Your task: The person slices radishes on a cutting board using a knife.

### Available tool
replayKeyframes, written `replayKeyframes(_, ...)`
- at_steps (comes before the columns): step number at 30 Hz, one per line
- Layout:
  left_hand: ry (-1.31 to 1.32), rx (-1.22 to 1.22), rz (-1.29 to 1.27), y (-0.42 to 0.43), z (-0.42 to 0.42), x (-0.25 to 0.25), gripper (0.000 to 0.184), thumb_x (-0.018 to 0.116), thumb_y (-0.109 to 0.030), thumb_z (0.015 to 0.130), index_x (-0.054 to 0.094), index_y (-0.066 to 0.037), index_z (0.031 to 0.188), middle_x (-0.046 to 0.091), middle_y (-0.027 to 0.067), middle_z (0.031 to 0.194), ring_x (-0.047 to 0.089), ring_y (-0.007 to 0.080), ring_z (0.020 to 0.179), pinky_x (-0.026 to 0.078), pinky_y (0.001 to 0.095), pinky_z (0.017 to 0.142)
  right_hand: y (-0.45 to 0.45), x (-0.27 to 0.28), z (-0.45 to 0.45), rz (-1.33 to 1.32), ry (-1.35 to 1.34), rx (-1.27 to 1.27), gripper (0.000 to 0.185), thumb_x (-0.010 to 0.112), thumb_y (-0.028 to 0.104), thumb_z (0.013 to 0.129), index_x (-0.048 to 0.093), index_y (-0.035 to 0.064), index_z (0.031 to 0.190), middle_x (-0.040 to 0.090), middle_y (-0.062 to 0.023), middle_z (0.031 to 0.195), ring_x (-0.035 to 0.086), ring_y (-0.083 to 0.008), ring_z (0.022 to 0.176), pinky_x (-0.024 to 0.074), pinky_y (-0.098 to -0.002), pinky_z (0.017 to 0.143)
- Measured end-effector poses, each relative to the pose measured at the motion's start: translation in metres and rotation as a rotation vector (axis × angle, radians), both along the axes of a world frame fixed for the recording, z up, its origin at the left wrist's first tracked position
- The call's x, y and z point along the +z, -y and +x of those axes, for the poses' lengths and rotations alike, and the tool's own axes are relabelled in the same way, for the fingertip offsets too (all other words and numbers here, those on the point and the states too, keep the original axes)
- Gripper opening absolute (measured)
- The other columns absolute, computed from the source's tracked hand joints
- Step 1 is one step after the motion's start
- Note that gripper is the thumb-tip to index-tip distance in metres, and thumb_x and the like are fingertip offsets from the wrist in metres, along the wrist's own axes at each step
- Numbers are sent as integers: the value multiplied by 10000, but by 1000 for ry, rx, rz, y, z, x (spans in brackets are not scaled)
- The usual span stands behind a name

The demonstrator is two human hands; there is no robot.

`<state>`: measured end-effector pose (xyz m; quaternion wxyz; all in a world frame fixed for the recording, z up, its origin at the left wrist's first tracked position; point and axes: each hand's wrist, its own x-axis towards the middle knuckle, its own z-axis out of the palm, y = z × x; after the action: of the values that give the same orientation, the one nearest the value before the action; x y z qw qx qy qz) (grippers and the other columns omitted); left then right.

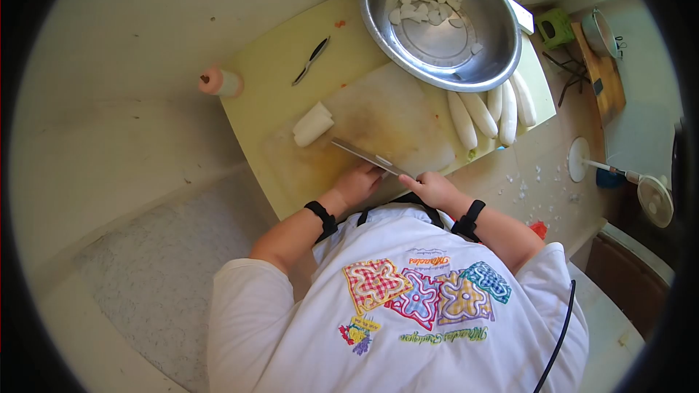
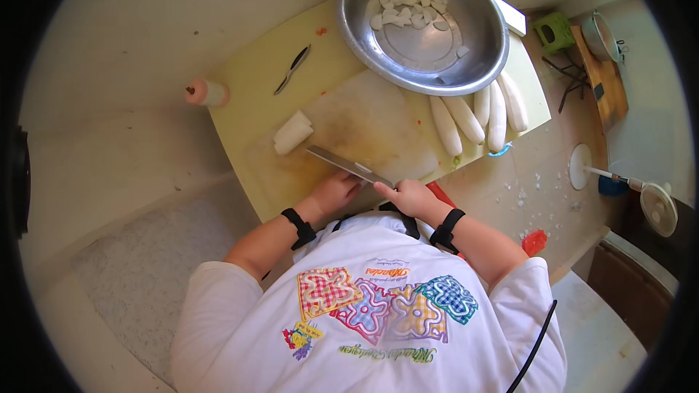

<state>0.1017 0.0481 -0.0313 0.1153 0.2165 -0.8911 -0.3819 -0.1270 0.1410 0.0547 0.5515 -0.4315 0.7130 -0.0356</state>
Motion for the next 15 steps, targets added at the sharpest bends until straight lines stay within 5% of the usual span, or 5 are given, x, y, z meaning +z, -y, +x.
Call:
replayKeyframes(3, 17, 8, 37, -1, -1, 1, 271, 675, -121, 853, 702, -83, 1120, 611, 132, 1205, 624, 333, 1072, 544, 409, 903, -2, 0, -1, 2, 6, -11, 889, 476, 737, 899, 700, -121, 832, 680, -298, 792, 677, -422, 815, 511, -466, 774)
replayKeyframes(8, 35, 17, 79, -2, 1, 2, 260, 681, -114, 849, 708, -64, 1103, 641, 135, 1159, 617, 336, 1078, 535, 398, 916, -11, 10, -6, 31, 42, -160, 846, 524, 702, 906, 675, -120, 779, 653, -230, 714, 641, -306, 712, 496, -419, 716)
replayKeyframes(15, -12, 112, 40, -9, 4, -14, 239, 692, -117, 839, 717, -56, 1068, 652, 141, 1136, 597, 340, 1105, 507, 424, 958, -32, 31, -8, 28, 16, -168, 785, 535, 668, 920, 685, -92, 798, 662, -203, 724, 634, -276, 697, 497, -404, 709)
